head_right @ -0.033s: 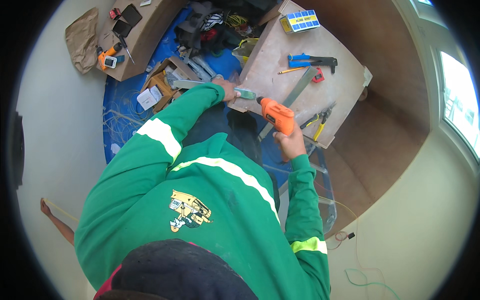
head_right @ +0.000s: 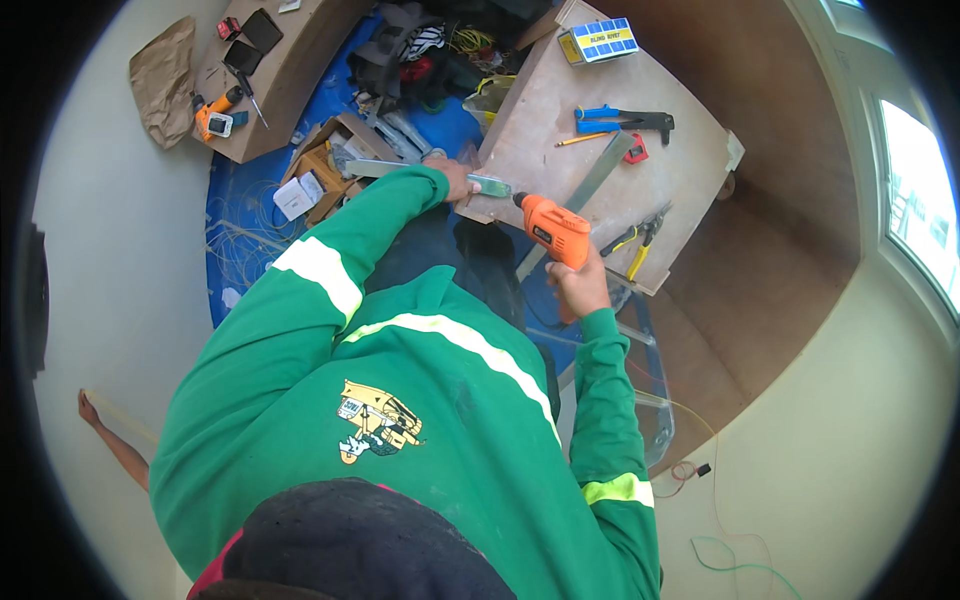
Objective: The person cuts a metal strip with tin snips, then uses a cordless drill to make holes in the strip. They place the drill and cut pieces on a workbench, walk across the room, and pick up a yellow toolbox.
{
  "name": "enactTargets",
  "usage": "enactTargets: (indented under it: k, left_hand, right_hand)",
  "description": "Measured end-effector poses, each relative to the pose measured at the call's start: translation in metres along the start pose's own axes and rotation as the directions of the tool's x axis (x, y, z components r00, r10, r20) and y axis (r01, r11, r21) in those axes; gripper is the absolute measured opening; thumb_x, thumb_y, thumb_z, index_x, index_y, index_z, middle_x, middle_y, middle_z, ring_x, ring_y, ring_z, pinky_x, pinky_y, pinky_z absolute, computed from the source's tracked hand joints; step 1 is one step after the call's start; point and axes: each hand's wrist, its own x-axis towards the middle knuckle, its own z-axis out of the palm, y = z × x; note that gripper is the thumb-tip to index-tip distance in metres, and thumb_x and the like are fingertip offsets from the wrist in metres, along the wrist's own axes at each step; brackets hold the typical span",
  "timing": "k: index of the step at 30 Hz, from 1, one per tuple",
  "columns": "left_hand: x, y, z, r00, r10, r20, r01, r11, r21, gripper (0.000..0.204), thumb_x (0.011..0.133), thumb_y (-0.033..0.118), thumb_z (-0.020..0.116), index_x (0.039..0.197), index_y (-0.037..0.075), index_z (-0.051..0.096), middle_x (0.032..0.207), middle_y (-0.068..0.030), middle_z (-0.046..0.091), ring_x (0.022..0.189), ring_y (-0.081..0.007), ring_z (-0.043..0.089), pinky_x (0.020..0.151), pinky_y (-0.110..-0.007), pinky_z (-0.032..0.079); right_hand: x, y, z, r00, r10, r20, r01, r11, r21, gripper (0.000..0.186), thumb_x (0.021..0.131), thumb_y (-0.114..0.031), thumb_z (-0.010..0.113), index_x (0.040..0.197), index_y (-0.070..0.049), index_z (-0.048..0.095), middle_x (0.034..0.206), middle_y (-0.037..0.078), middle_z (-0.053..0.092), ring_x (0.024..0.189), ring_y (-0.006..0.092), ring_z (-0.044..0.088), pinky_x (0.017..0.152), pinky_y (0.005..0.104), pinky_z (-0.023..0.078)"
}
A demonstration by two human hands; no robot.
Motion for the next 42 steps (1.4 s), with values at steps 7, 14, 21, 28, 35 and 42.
enactTargets:
  k: [7,14,21,28,35,42]
  left_hand:
    - [0.006,-0.001,-0.009,1.000,-0.023,-0.021,0.023,1.000,0.017,0.066,0.108,0.062,0.053,0.152,0.015,0.066,0.148,-0.0192,0.070,0.142,-0.0390,0.062,0.122,-0.055,0.043]
    - [0.003,-0.002,-0.006,0.999,-0.010,-0.051,0.013,0.997,0.072,0.067,0.107,0.064,0.053,0.159,0.022,0.061,0.155,-0.0167,0.066,0.146,-0.0388,0.057,0.126,-0.055,0.039]
    - [-0.004,0.003,-0.008,0.994,-0.027,-0.102,0.035,0.996,0.079,0.067,0.107,0.065,0.054,0.159,0.024,0.061,0.151,-0.0169,0.068,0.144,-0.0376,0.058,0.124,-0.053,0.039]
    - [-0.006,0.005,-0.009,0.996,-0.042,-0.081,0.048,0.997,0.067,0.067,0.106,0.065,0.055,0.159,0.025,0.062,0.153,-0.0155,0.068,0.147,-0.0358,0.056,0.124,-0.053,0.039]
    - [-0.006,0.005,-0.010,0.996,-0.055,-0.076,0.060,0.996,0.067,0.066,0.106,0.065,0.056,0.158,0.024,0.063,0.154,-0.0150,0.067,0.147,-0.0357,0.056,0.123,-0.053,0.040]
    - [-0.005,0.004,-0.007,0.996,-0.009,-0.090,0.019,0.994,0.104,0.065,0.106,0.065,0.057,0.153,0.021,0.067,0.152,-0.0153,0.069,0.146,-0.0364,0.057,0.122,-0.053,0.042]
  right_hand:
    - [-0.005,-0.010,0.036,0.993,-0.014,-0.113,0.009,0.999,-0.052,0.057,0.089,-0.001,0.074,0.144,-0.005,0.058,0.102,0.013,0.074,0.080,0.0239,0.074,0.072,0.0391,0.060]
    - [-0.007,-0.012,0.038,0.948,-0.303,-0.093,0.251,0.897,-0.363,0.060,0.088,-0.004,0.073,0.145,-0.007,0.056,0.121,0.031,0.075,0.117,0.0518,0.071,0.100,0.0512,0.056]
    - [-0.005,-0.033,0.023,0.955,-0.298,-0.002,0.246,0.794,-0.556,0.061,0.089,-0.007,0.071,0.147,-0.011,0.053,0.117,0.036,0.073,0.114,0.0586,0.066,0.096,0.0600,0.054]
    - [0.005,-0.023,0.018,0.942,-0.334,0.018,0.291,0.792,-0.537,0.058,0.088,-0.005,0.071,0.144,-0.006,0.056,0.117,0.034,0.074,0.114,0.0546,0.070,0.097,0.0547,0.056]
    - [0.011,-0.011,0.021,0.965,-0.256,-0.051,0.229,0.926,-0.301,0.054,0.087,-0.001,0.069,0.141,-0.004,0.060,0.118,0.027,0.076,0.113,0.0403,0.076,0.098,0.0449,0.057]
    - [-0.003,-0.017,0.048,0.957,-0.290,-0.002,0.222,0.736,-0.640,0.070,0.089,-0.006,0.068,0.156,-0.007,0.046,0.120,0.038,0.071,0.114,0.0584,0.067,0.097,0.0625,0.055]
